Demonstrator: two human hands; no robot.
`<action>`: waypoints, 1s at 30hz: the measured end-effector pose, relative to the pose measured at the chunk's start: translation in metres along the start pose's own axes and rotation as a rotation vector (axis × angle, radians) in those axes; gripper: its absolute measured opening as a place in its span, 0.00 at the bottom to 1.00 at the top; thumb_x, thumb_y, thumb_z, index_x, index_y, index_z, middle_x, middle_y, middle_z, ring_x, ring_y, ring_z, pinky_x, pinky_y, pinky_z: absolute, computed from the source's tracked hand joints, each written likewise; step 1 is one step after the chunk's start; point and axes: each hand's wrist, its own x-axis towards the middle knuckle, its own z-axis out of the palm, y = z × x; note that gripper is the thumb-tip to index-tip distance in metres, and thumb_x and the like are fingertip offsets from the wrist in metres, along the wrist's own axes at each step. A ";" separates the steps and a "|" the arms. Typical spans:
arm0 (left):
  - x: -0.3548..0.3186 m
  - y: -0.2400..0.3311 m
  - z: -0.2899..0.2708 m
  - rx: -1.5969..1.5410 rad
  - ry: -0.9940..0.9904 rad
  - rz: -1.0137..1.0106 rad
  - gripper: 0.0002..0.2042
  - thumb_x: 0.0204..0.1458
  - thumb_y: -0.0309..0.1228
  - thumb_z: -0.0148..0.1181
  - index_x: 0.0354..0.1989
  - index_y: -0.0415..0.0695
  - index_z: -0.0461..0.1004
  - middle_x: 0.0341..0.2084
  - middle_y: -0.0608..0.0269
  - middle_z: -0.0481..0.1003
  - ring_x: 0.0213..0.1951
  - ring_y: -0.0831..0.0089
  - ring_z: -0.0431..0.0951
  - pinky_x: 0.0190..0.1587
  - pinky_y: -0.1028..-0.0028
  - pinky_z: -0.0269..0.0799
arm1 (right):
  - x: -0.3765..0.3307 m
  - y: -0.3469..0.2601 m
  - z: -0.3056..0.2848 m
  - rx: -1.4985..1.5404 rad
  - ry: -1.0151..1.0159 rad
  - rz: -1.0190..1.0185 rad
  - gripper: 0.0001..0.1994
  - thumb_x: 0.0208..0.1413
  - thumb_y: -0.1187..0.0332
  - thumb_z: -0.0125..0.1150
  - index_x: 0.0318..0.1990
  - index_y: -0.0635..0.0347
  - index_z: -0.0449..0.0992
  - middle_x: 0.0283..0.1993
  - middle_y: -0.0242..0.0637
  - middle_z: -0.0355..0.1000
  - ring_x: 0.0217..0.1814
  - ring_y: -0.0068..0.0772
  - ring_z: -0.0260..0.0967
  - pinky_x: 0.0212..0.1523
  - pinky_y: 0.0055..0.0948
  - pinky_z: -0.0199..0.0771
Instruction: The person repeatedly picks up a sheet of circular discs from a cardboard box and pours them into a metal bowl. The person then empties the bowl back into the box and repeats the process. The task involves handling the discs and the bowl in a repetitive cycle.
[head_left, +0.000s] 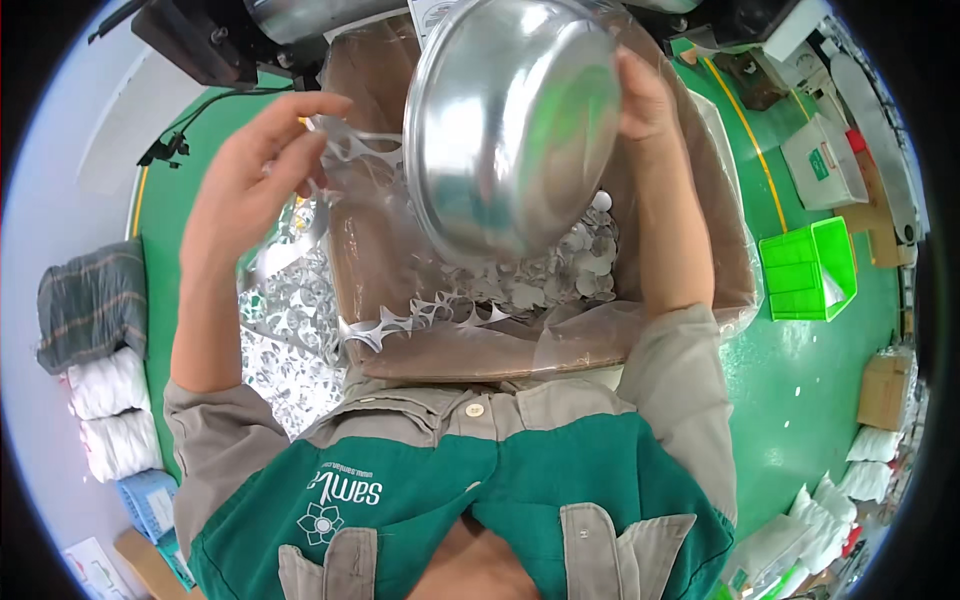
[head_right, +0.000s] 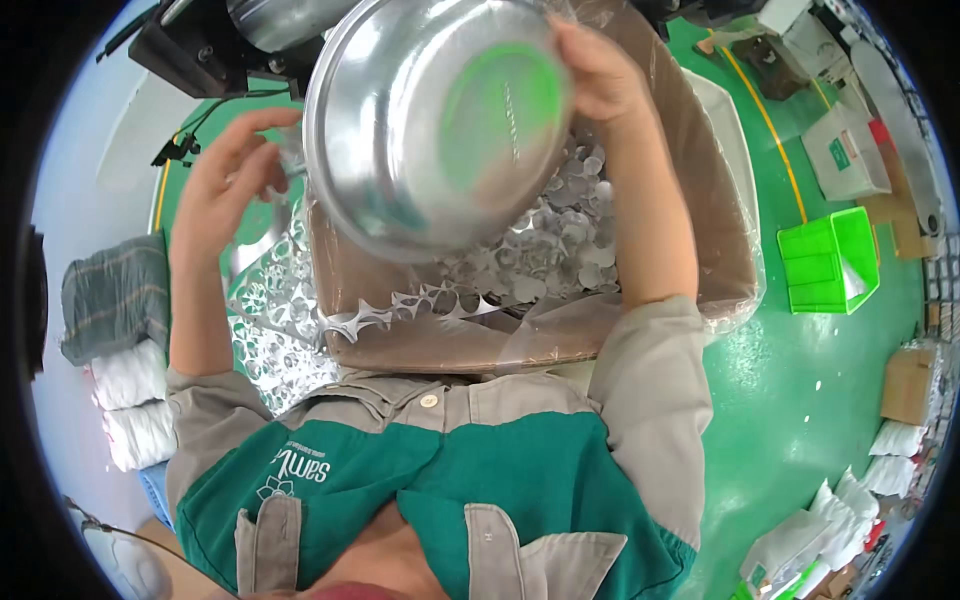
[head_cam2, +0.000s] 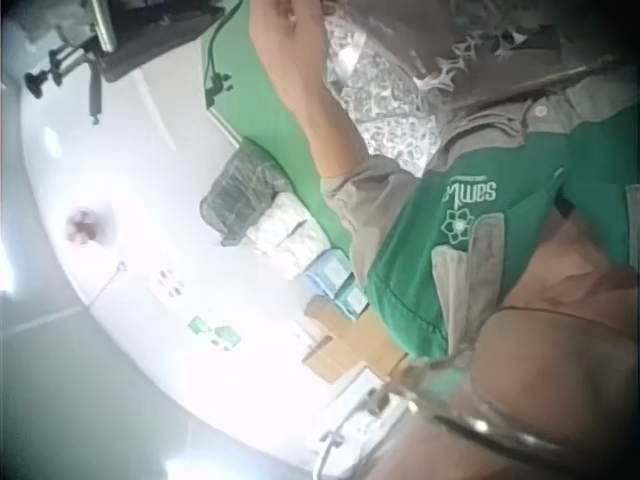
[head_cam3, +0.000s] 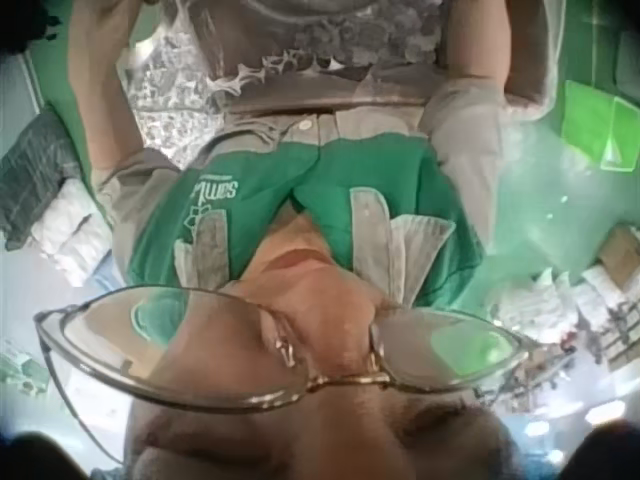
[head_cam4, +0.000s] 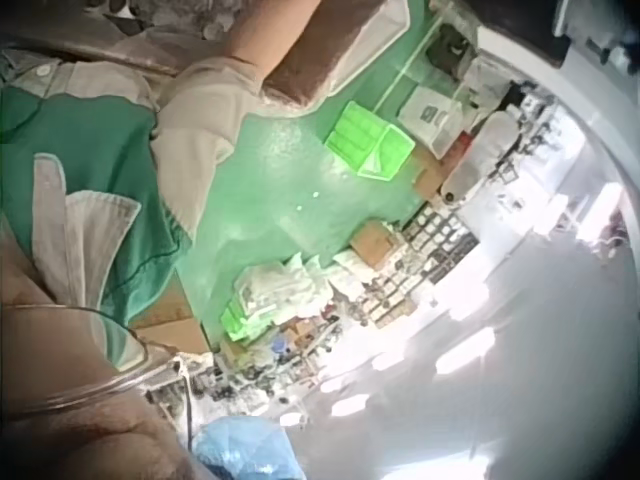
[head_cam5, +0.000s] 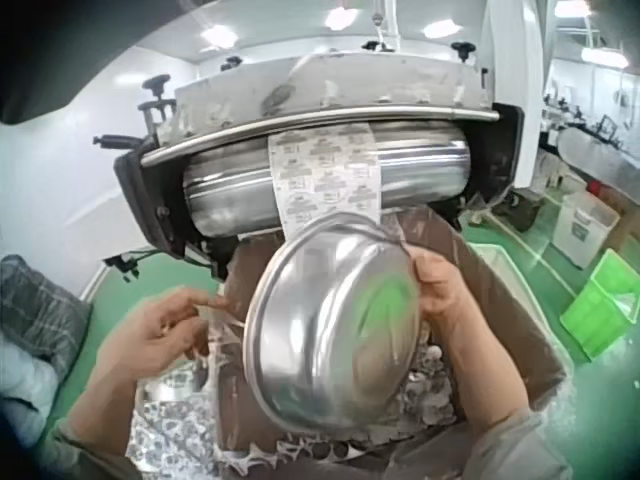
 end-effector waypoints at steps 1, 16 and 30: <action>-0.007 0.012 -0.007 -0.054 0.084 0.119 0.16 0.53 0.31 0.49 0.49 0.38 0.67 0.26 0.65 0.71 0.29 0.82 0.71 0.30 0.79 0.65 | 0.001 0.022 -0.019 0.167 -0.101 0.002 0.20 0.51 0.62 0.58 0.49 0.62 0.67 0.44 0.35 0.71 0.44 0.24 0.69 0.49 0.27 0.68; -0.114 -0.078 -0.145 0.419 0.781 -0.158 0.18 0.54 0.33 0.50 0.52 0.39 0.67 0.48 0.57 0.70 0.51 0.70 0.68 0.54 0.72 0.60 | -0.123 0.169 -0.167 -1.689 0.126 1.146 0.19 0.36 0.59 0.62 0.36 0.62 0.77 0.41 0.44 0.73 0.43 0.44 0.71 0.42 0.38 0.71; -0.006 -0.063 0.002 0.276 -0.234 0.021 0.23 0.42 0.24 0.56 0.51 0.45 0.67 0.29 0.66 0.70 0.36 0.73 0.70 0.49 0.70 0.62 | 0.023 0.017 0.040 -0.410 0.203 0.091 0.20 0.54 0.63 0.55 0.51 0.65 0.66 0.34 0.34 0.73 0.33 0.16 0.69 0.33 0.16 0.70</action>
